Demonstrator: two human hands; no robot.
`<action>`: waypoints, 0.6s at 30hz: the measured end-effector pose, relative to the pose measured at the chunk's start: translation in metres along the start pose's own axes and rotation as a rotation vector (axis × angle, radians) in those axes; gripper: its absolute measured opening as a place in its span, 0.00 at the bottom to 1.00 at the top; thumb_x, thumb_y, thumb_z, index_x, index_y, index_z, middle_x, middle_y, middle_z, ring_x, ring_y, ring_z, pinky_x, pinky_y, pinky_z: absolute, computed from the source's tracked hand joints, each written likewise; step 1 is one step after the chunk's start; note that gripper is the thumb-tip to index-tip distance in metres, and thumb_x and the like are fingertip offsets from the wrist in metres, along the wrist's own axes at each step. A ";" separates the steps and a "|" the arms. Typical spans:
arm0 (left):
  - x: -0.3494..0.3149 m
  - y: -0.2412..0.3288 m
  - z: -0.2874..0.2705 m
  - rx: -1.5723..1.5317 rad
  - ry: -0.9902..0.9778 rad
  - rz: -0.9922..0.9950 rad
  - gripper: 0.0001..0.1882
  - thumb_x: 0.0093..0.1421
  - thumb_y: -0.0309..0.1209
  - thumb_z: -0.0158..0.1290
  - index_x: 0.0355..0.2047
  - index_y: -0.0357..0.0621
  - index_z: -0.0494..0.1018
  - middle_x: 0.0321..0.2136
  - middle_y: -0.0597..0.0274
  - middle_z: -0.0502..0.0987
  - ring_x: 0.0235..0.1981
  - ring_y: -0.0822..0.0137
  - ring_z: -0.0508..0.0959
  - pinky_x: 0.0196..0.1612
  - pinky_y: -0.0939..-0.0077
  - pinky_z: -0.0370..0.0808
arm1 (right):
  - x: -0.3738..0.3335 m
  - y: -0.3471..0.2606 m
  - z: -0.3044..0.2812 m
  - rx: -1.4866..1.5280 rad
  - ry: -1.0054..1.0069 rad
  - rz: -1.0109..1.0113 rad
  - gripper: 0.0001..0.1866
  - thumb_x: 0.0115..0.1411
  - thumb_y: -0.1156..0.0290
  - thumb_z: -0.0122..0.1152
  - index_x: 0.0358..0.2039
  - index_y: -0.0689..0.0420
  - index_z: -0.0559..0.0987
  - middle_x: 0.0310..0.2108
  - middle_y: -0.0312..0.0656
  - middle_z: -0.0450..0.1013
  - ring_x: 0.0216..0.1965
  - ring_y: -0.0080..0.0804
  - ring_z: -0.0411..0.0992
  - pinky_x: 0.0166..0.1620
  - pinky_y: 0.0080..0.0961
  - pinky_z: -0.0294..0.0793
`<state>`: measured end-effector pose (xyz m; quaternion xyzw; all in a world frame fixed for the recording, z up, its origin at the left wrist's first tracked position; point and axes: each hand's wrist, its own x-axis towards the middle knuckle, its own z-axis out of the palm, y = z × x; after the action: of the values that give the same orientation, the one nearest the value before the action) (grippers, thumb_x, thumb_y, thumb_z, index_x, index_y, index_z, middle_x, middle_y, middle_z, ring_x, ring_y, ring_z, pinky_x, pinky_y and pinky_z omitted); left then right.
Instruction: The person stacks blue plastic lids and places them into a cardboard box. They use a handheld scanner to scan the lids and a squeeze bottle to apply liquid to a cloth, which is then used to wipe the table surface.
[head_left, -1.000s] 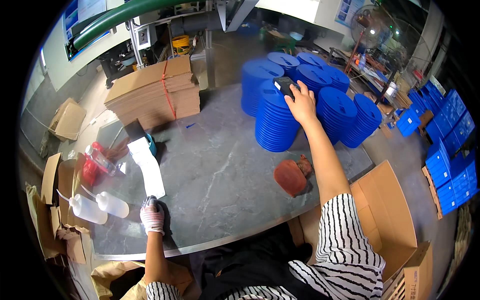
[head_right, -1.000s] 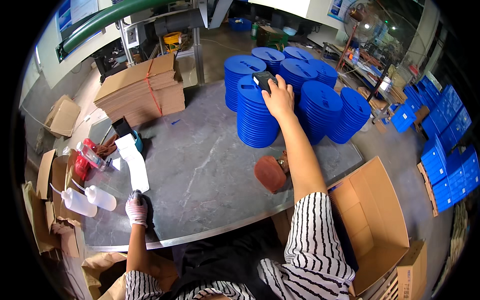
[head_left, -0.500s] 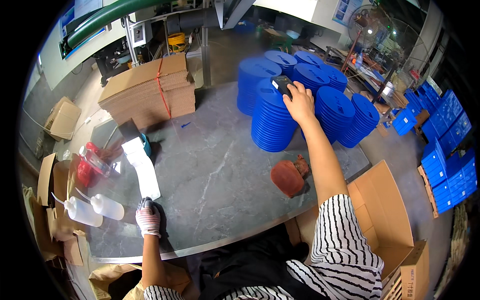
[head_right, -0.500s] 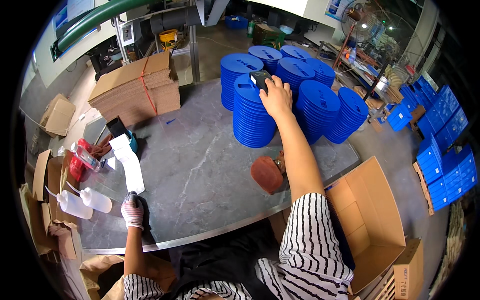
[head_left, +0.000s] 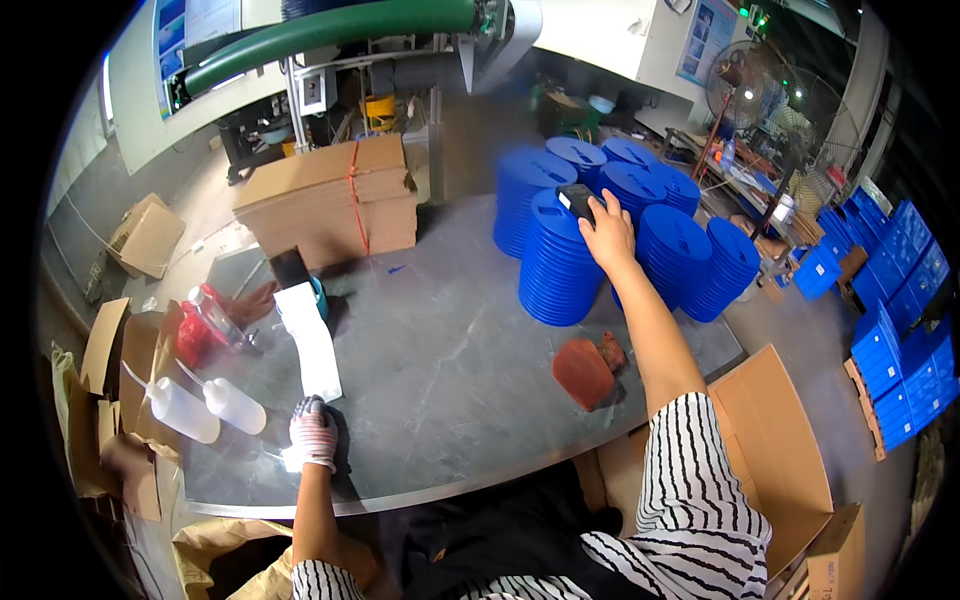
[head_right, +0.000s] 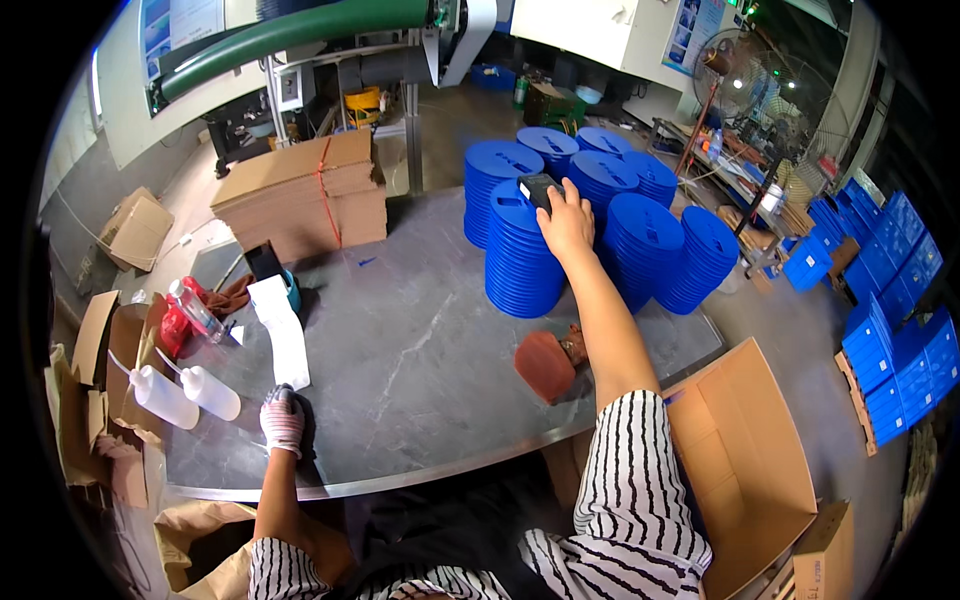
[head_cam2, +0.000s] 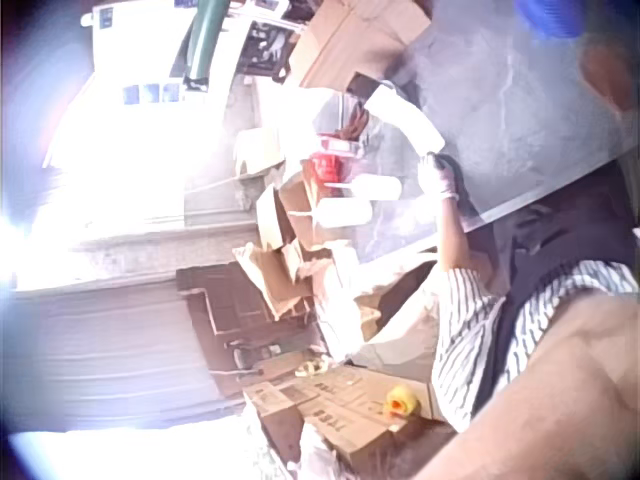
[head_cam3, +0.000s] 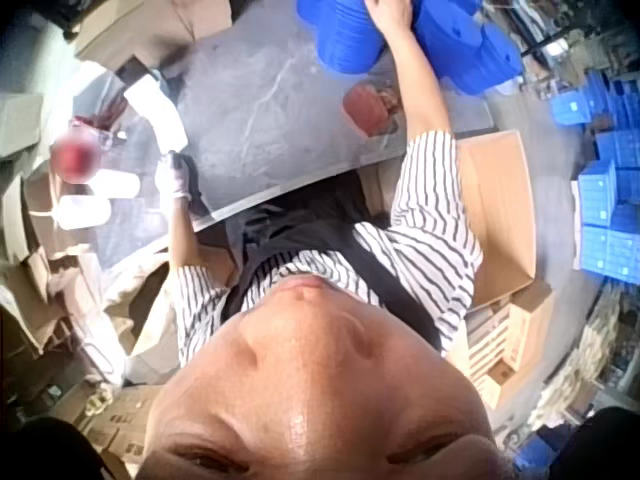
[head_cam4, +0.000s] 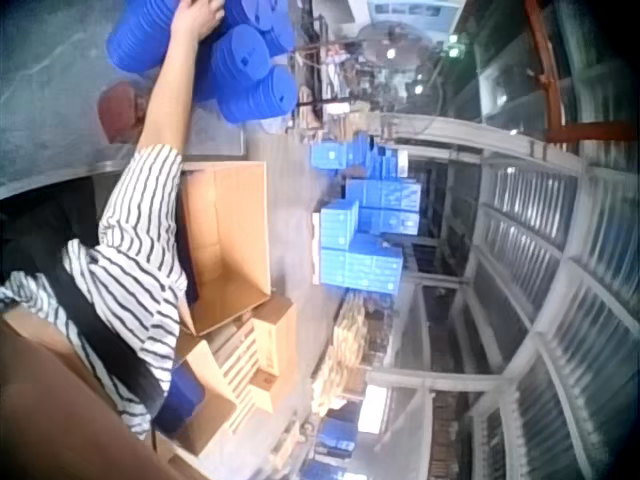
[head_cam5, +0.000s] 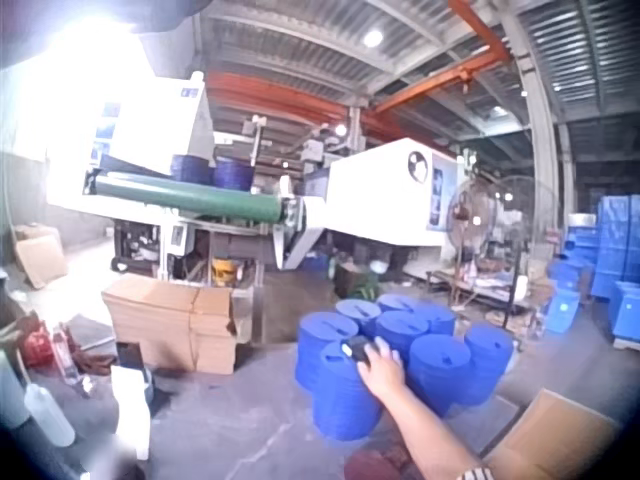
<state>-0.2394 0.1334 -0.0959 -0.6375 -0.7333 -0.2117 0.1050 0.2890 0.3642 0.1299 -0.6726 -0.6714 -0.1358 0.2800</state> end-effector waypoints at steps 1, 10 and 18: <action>0.000 -0.001 0.001 -0.015 0.023 0.016 0.08 0.53 0.29 0.52 0.33 0.42 0.73 0.34 0.48 0.78 0.37 0.47 0.77 0.42 0.56 0.75 | 0.000 -0.001 0.001 0.031 0.032 -0.008 0.27 0.60 0.58 0.59 0.59 0.51 0.72 0.67 0.41 0.56 0.58 0.49 0.63 0.61 0.41 0.63; 0.000 0.000 0.001 -0.047 0.074 0.046 0.06 0.53 0.26 0.52 0.32 0.41 0.73 0.34 0.50 0.77 0.38 0.47 0.77 0.42 0.56 0.74 | -0.004 -0.008 0.001 0.013 -0.010 -0.056 0.25 0.60 0.59 0.59 0.58 0.49 0.74 0.66 0.40 0.58 0.59 0.45 0.63 0.62 0.39 0.63; -0.005 -0.002 -0.001 -0.026 -0.015 -0.001 0.10 0.55 0.27 0.52 0.38 0.41 0.74 0.41 0.52 0.78 0.46 0.51 0.77 0.50 0.58 0.72 | 0.000 -0.012 -0.003 0.012 -0.046 -0.065 0.26 0.58 0.59 0.60 0.57 0.50 0.74 0.64 0.39 0.61 0.58 0.44 0.63 0.61 0.39 0.64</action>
<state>-0.2404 0.1277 -0.0973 -0.6401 -0.7316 -0.2163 0.0911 0.2780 0.3615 0.1345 -0.6518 -0.6999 -0.1253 0.2637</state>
